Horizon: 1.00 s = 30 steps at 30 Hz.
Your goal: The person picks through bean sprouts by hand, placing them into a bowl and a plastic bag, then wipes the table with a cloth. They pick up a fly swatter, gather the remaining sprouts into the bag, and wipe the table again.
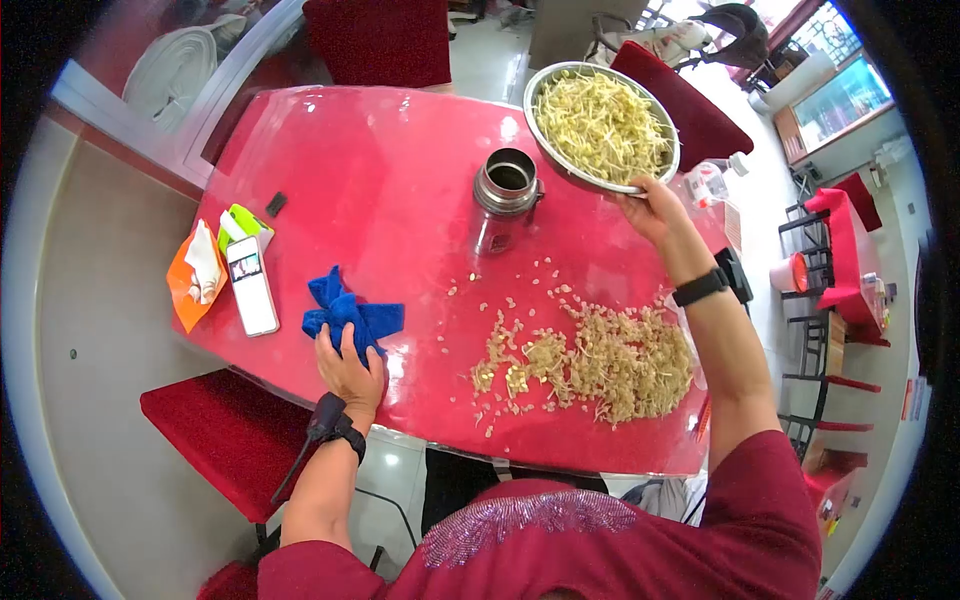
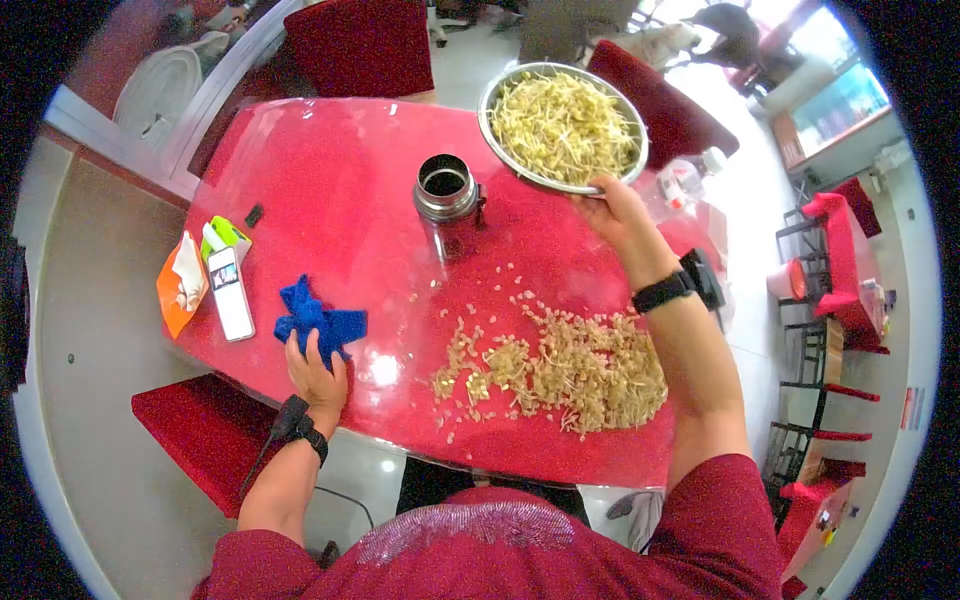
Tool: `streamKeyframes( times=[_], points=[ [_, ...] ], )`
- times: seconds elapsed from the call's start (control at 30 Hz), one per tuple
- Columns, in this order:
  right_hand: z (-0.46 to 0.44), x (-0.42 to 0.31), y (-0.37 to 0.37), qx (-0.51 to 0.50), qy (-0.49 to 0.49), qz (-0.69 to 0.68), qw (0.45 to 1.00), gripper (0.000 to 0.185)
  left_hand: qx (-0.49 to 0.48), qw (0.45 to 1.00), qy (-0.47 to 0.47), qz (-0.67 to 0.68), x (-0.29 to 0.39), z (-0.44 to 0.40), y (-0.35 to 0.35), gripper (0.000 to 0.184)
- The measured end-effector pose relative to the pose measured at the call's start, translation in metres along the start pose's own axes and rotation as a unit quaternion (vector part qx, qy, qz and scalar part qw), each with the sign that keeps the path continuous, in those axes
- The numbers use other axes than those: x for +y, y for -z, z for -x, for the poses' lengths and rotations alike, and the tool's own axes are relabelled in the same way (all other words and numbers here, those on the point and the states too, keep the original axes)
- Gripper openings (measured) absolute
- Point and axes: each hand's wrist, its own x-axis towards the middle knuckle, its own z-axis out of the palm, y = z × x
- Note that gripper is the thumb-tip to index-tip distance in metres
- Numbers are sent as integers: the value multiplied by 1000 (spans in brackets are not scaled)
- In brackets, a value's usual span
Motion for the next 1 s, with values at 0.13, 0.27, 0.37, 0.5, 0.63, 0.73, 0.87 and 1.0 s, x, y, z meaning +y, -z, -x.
streamKeyframes(
  times=[0.13, 0.27, 0.37, 0.5, 0.63, 0.73, 0.87, 1.0],
  points=[
    [-53, 27, -21, -63, -51, -26, 996, 27, -17, 1000, -4, -11, 1, -1, 0, 51],
    [-69, 54, -32, -39, -77, 5, 996, 29, -36, 999, 0, -12, 1, -2, 0, 52],
    [-72, 66, -33, -87, -70, 25, 993, 31, -30, 999, -3, -16, 0, -2, -2, 53],
    [-71, 67, -12, -176, -75, 55, 980, 36, -45, 999, 2, -12, 0, -3, -2, 53],
    [7, 94, -6, -170, 30, 206, 963, 55, -26, 1000, 4, 7, -1, -4, -3, 53],
    [46, 107, -22, -201, 228, 392, 868, 75, -31, 999, 4, -9, 3, -5, 0, 52],
    [44, 139, -63, -239, 428, 408, 770, 97, -25, 1000, -3, 6, 0, -5, 0, 52],
    [22, 156, -72, -153, 427, 423, 785, 95, -31, 999, 6, 7, -2, -4, -2, 52]
  ],
)
